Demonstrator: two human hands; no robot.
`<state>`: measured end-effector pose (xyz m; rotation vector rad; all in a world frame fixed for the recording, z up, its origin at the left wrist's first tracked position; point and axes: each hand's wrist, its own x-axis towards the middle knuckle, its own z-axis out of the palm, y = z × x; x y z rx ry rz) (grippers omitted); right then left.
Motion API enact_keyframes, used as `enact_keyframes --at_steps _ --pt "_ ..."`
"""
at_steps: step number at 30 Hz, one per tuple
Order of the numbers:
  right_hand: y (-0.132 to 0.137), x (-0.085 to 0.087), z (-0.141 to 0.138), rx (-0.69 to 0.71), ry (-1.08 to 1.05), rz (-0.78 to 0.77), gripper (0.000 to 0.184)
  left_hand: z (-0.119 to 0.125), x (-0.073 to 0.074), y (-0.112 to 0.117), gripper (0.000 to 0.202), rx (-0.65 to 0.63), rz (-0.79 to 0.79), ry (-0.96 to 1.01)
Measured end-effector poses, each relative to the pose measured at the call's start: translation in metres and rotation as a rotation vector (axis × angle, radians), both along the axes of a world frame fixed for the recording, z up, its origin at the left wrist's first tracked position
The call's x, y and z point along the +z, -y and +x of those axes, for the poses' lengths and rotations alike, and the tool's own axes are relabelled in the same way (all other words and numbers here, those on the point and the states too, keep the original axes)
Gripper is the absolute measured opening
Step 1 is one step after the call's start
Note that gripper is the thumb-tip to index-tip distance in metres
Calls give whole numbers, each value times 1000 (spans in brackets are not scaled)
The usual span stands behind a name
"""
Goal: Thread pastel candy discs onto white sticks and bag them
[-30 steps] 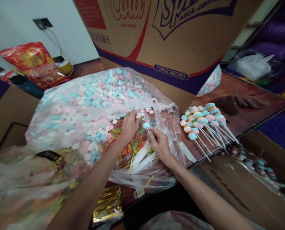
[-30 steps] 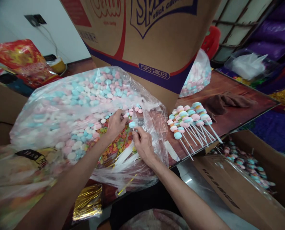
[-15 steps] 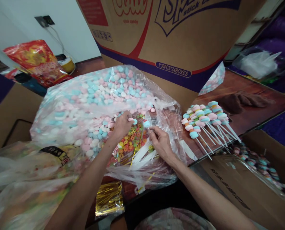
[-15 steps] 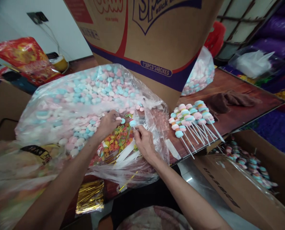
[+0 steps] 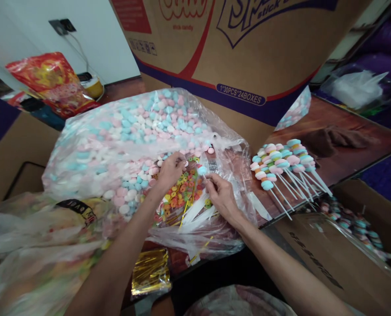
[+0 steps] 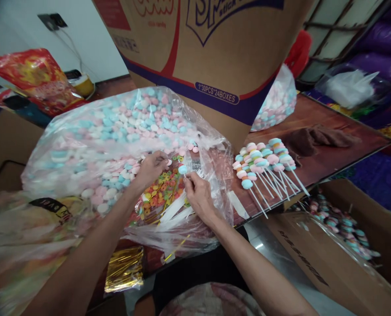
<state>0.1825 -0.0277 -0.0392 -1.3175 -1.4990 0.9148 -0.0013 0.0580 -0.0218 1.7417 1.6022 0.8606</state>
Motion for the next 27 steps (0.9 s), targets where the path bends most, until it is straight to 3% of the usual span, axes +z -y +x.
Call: enact_keyframes --at_steps 6,12,16,21,24,27 --pt "1 4 0 11 19 5 20 1 -7 -7 7 51 -33 26" --pt "2 6 0 20 46 22 21 -5 -16 -7 13 95 -130 177" --pt "2 7 1 32 44 24 20 -4 -12 -6 15 63 -95 -18" --pt "2 5 0 32 1 43 19 2 -4 3 21 -57 134 -373" --pt "3 2 -1 43 -3 63 19 3 -4 10 29 -138 189 -394" --pt "3 1 -1 55 4 78 19 2 -3 15 26 -85 143 -274"
